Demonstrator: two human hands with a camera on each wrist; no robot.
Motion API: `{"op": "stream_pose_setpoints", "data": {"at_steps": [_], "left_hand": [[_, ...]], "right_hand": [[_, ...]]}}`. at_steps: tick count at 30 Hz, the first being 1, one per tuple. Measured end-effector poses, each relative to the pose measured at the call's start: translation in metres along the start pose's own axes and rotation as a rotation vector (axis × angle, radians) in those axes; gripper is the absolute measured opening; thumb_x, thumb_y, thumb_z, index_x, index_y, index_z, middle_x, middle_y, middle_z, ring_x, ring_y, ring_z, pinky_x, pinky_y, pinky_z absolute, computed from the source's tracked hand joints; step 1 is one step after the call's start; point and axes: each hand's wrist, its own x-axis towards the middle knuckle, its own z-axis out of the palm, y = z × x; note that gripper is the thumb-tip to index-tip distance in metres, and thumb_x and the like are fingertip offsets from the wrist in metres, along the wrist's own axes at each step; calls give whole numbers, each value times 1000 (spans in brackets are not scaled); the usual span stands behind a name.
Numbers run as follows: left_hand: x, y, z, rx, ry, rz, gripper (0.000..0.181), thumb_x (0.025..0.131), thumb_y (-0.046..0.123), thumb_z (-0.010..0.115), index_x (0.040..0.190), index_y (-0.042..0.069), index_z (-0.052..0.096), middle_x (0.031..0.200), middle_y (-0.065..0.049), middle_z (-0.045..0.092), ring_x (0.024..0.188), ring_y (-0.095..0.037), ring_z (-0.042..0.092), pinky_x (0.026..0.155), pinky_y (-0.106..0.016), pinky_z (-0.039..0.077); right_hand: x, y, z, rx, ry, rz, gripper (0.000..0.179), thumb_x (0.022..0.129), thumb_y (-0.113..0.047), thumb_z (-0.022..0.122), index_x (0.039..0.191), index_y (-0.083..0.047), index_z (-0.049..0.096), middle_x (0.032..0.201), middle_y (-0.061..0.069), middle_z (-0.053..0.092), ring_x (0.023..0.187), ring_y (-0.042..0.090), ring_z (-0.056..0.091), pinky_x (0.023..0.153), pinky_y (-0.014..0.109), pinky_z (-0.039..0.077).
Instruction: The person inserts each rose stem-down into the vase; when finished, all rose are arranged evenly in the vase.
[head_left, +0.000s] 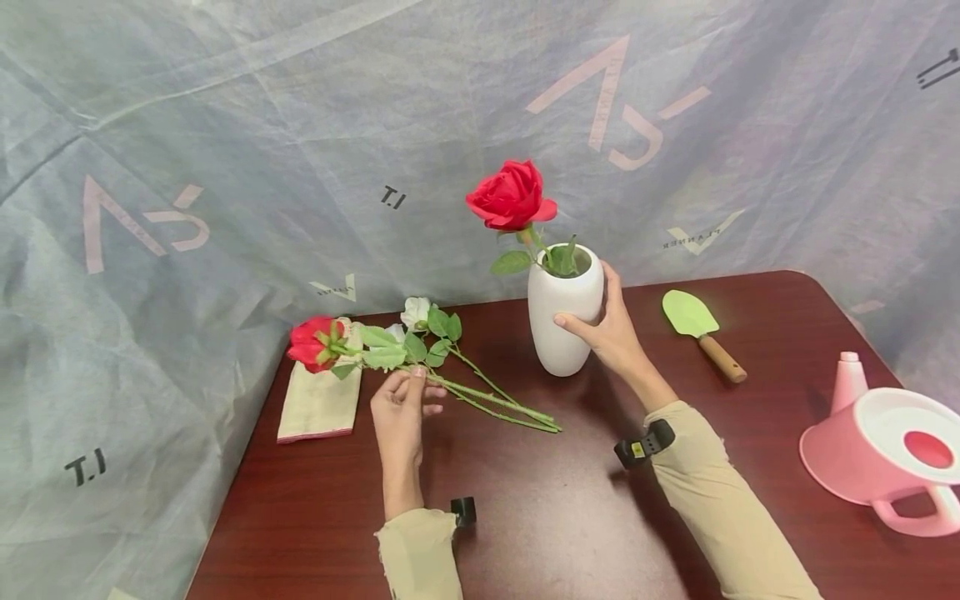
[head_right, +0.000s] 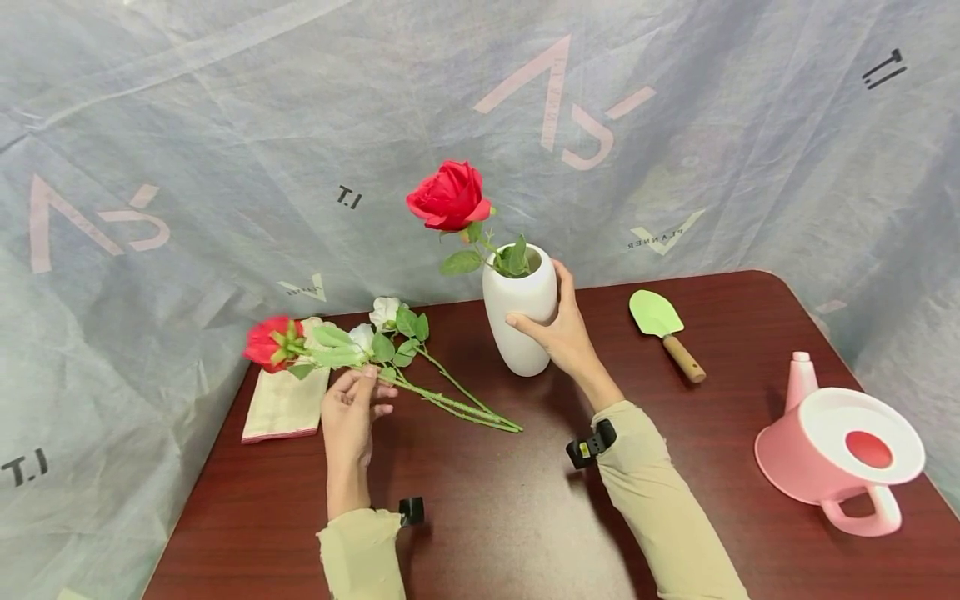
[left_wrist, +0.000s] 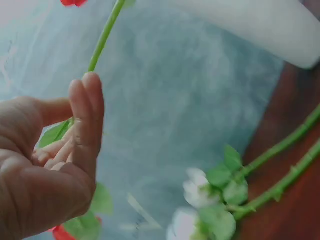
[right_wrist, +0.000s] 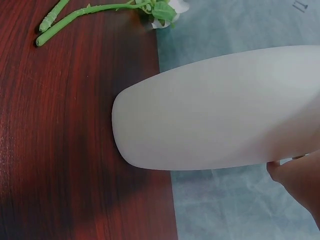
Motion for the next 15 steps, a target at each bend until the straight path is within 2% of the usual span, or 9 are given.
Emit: {"op": "stream_pose_setpoints", "data": {"at_steps": [4,7,13,15], "left_hand": [[9,15,9,-62,65,113,30,92,18,61,89,-12,56,71,-10,67,64,-21,67,53,-32,55],[18,26,17,-114,96,184,34,91,20,61,91,-13,55,74,-15,66,67,-22,68,58,-33,55],[38,46,36,-181,86,261,27,91,18,61,92,-9,56,77,-18,65,69,-25,68,61,-32,55],[46,51,43,-193,75,289,30,92,17,60,94,-12,55,78,-18,64,70,-28,67,61,-32,55]], "right_hand": [[-1,-1,0,-4,0,2,93,76,-8,76,146,-11,14,137,14,34,118,27,41,96,48,33],[-1,-1,0,-6,0,3,93,77,-8,75,146,-10,14,138,13,33,118,27,41,96,48,33],[-1,-2,0,-10,-1,-5,93,77,-8,75,146,-10,13,140,13,33,119,27,40,96,48,33],[-1,-1,0,-7,1,-7,93,77,-8,75,146,-10,14,139,13,33,119,26,40,96,47,33]]}}
